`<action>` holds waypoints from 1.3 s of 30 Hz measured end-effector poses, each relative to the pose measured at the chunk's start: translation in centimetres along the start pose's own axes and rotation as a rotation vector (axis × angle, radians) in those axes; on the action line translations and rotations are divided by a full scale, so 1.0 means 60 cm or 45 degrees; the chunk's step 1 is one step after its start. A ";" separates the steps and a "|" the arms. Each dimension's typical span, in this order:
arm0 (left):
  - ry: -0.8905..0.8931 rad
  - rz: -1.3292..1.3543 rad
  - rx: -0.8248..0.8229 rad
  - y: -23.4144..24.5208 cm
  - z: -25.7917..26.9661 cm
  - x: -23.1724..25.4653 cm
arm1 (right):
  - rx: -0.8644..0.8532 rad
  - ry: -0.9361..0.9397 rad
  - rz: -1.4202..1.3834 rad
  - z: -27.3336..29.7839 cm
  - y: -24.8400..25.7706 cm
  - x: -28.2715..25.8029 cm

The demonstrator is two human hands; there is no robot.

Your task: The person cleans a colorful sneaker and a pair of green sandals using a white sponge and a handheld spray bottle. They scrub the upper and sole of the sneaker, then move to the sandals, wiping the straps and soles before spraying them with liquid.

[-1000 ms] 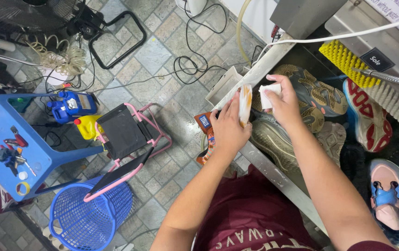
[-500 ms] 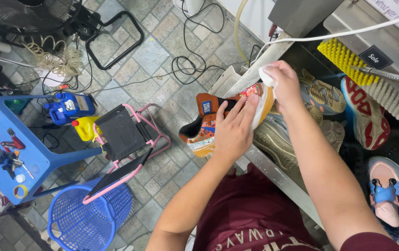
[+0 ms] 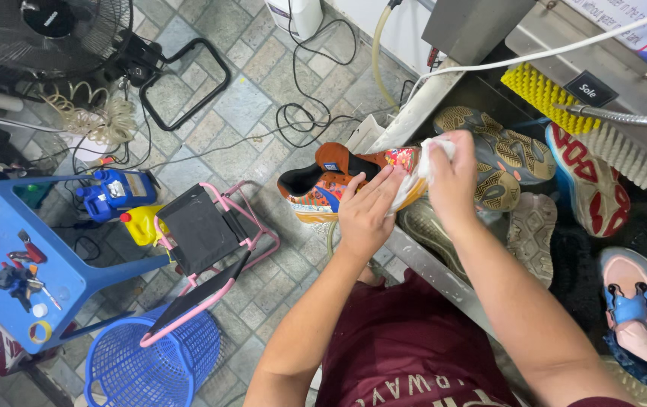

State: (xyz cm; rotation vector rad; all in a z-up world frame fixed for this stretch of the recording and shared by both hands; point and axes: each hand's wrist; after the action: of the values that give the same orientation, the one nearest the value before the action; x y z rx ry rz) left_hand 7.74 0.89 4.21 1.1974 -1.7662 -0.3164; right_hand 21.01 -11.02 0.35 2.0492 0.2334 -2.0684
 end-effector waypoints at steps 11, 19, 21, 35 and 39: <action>-0.238 0.055 0.060 -0.002 0.026 -0.006 | -0.391 -1.004 -0.352 -0.055 0.041 0.000; 0.257 0.098 0.091 -0.003 0.007 0.018 | -0.335 0.057 0.055 0.059 0.002 -0.068; 0.352 0.197 0.124 -0.004 0.006 0.017 | -0.295 0.362 0.317 0.093 -0.007 -0.104; 0.051 -0.145 0.133 -0.003 0.021 0.030 | -0.172 -0.600 -0.710 0.033 0.036 -0.014; 0.006 -0.102 0.138 -0.024 0.029 0.032 | -0.094 -0.423 -0.545 0.043 0.038 0.014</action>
State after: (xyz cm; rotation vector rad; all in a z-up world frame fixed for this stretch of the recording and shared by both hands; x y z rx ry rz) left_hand 7.01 -1.87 3.46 1.3477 -1.7525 -0.2671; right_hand 19.14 -13.93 -0.37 1.6857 0.7296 -2.5593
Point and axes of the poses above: each hand's wrist, its own z-axis away from the middle knuckle, its own y-axis out of the back of the hand, x = y × z, and after that the axes turned 1 degree about x, right-handed
